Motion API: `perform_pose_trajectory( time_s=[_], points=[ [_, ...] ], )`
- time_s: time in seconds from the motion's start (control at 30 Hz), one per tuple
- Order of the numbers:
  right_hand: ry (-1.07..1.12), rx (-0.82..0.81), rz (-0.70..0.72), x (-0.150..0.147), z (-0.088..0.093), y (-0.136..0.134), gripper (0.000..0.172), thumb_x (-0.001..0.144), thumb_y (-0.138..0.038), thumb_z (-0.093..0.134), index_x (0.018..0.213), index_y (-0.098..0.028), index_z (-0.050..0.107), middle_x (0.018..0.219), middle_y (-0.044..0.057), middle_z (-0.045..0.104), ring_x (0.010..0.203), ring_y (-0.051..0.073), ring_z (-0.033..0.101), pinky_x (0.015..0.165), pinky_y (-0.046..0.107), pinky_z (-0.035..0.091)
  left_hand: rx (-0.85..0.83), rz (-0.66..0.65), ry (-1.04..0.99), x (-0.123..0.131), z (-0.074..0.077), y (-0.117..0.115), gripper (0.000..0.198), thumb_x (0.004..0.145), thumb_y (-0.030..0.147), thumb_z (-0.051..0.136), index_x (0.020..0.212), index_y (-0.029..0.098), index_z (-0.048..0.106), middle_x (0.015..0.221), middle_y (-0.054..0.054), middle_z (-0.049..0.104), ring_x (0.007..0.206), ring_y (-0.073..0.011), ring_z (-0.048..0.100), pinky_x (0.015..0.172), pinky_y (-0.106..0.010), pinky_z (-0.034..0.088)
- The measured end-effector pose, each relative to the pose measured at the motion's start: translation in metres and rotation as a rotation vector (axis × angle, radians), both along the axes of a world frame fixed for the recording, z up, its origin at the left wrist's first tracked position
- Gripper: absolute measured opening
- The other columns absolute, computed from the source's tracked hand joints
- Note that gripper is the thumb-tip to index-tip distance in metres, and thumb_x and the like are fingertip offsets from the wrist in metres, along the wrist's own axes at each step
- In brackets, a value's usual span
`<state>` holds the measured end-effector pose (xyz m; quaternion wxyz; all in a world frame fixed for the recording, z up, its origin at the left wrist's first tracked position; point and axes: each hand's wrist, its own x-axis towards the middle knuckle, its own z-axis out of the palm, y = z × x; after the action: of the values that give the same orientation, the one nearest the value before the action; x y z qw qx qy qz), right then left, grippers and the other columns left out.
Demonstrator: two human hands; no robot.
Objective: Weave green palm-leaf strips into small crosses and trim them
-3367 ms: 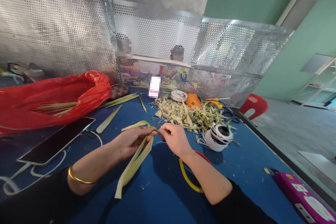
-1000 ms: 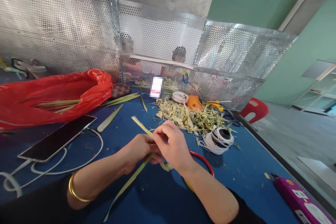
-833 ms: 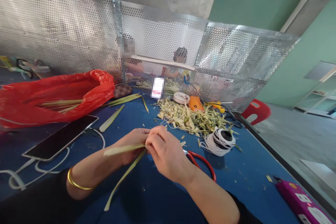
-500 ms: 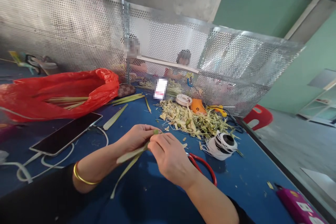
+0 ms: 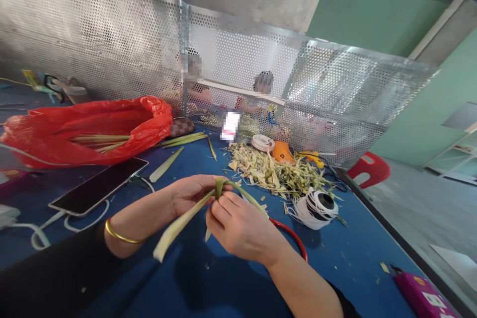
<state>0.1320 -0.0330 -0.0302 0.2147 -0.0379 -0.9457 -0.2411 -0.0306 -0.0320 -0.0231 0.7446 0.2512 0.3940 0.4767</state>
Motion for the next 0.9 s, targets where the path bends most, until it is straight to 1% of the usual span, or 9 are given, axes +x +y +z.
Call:
perform_pose_trajectory(
  time_s=[0.2,0.3,0.37,0.47,0.53,0.6,0.7,0.8,0.9],
  points=[
    [0.168,-0.136,0.080,0.002,-0.003,0.002,0.021,0.089,-0.007,0.044,0.104,-0.011,0.059,0.093,0.010,0.066,0.090,0.019,0.059,0.087,0.036,0.047,-0.063,0.093,-0.016,0.001,0.001,0.000,0.018,0.082,0.005,0.050,0.074,0.008,0.065,0.068,-0.005,0.067,0.056,-0.0073,0.063,0.056,-0.013,0.050],
    [0.359,-0.171,-0.006,0.001,-0.004,-0.001,0.024,0.088,-0.012,0.051,0.112,-0.012,0.055,0.093,0.010,0.064,0.087,0.019,0.059,0.080,0.034,0.048,0.002,0.137,-0.009,0.007,0.002,-0.006,0.015,0.081,0.005,0.051,0.076,0.009,0.065,0.070,-0.005,0.068,0.059,-0.0092,0.064,0.057,-0.015,0.051],
    [0.340,-0.135,-0.073,-0.002,-0.006,-0.003,0.022,0.087,-0.012,0.053,0.109,-0.013,0.058,0.091,0.009,0.064,0.084,0.019,0.059,0.078,0.034,0.048,0.042,0.147,0.000,0.012,0.001,-0.010,0.013,0.079,0.005,0.053,0.075,0.009,0.066,0.068,-0.005,0.068,0.058,-0.0096,0.063,0.056,-0.016,0.051],
    [0.222,-0.105,-0.039,-0.004,-0.008,-0.005,0.018,0.087,-0.009,0.049,0.096,-0.016,0.063,0.085,0.006,0.064,0.076,0.017,0.058,0.079,0.034,0.047,0.073,0.179,0.026,0.015,-0.001,-0.012,0.012,0.078,0.005,0.055,0.076,0.008,0.066,0.071,-0.006,0.069,0.059,-0.0103,0.064,0.057,-0.017,0.051],
    [0.332,-0.226,-0.011,-0.004,-0.008,-0.005,0.017,0.087,-0.010,0.049,0.094,-0.018,0.062,0.087,0.006,0.064,0.079,0.018,0.058,0.080,0.034,0.048,0.087,0.184,0.046,0.014,-0.002,-0.012,0.013,0.079,0.006,0.055,0.077,0.008,0.067,0.072,-0.006,0.070,0.059,-0.0100,0.064,0.055,-0.016,0.051],
    [0.585,-0.454,-0.054,-0.002,-0.008,-0.003,0.014,0.088,-0.013,0.050,0.094,-0.019,0.061,0.087,0.006,0.063,0.080,0.017,0.059,0.077,0.031,0.049,0.102,0.175,0.059,0.013,-0.003,-0.011,0.013,0.079,0.006,0.055,0.078,0.008,0.068,0.072,-0.007,0.070,0.058,-0.0096,0.064,0.054,-0.016,0.051],
    [0.866,-0.752,-0.300,0.000,-0.006,0.002,0.011,0.089,-0.020,0.050,0.084,-0.019,0.060,0.077,0.003,0.063,0.072,0.015,0.060,0.068,0.026,0.048,0.117,0.192,0.089,0.012,-0.001,-0.010,0.011,0.080,0.009,0.057,0.079,0.009,0.067,0.077,-0.009,0.072,0.063,-0.0119,0.067,0.057,-0.017,0.053],
    [0.900,-0.882,-0.531,0.001,-0.007,0.010,0.016,0.088,-0.028,0.051,0.076,-0.019,0.059,0.069,0.000,0.063,0.065,0.015,0.058,0.062,0.024,0.045,0.107,0.237,0.130,0.011,0.001,-0.009,0.007,0.080,0.013,0.060,0.078,0.010,0.066,0.084,-0.012,0.073,0.066,-0.0150,0.069,0.055,-0.019,0.054],
    [0.803,-0.929,-0.537,0.002,-0.007,0.014,0.019,0.088,-0.032,0.051,0.075,-0.020,0.058,0.068,-0.001,0.063,0.063,0.014,0.057,0.060,0.023,0.044,0.096,0.241,0.164,0.012,0.004,-0.010,0.005,0.079,0.013,0.062,0.079,0.010,0.066,0.081,-0.012,0.073,0.062,-0.0143,0.069,0.053,-0.018,0.053]
  ],
)
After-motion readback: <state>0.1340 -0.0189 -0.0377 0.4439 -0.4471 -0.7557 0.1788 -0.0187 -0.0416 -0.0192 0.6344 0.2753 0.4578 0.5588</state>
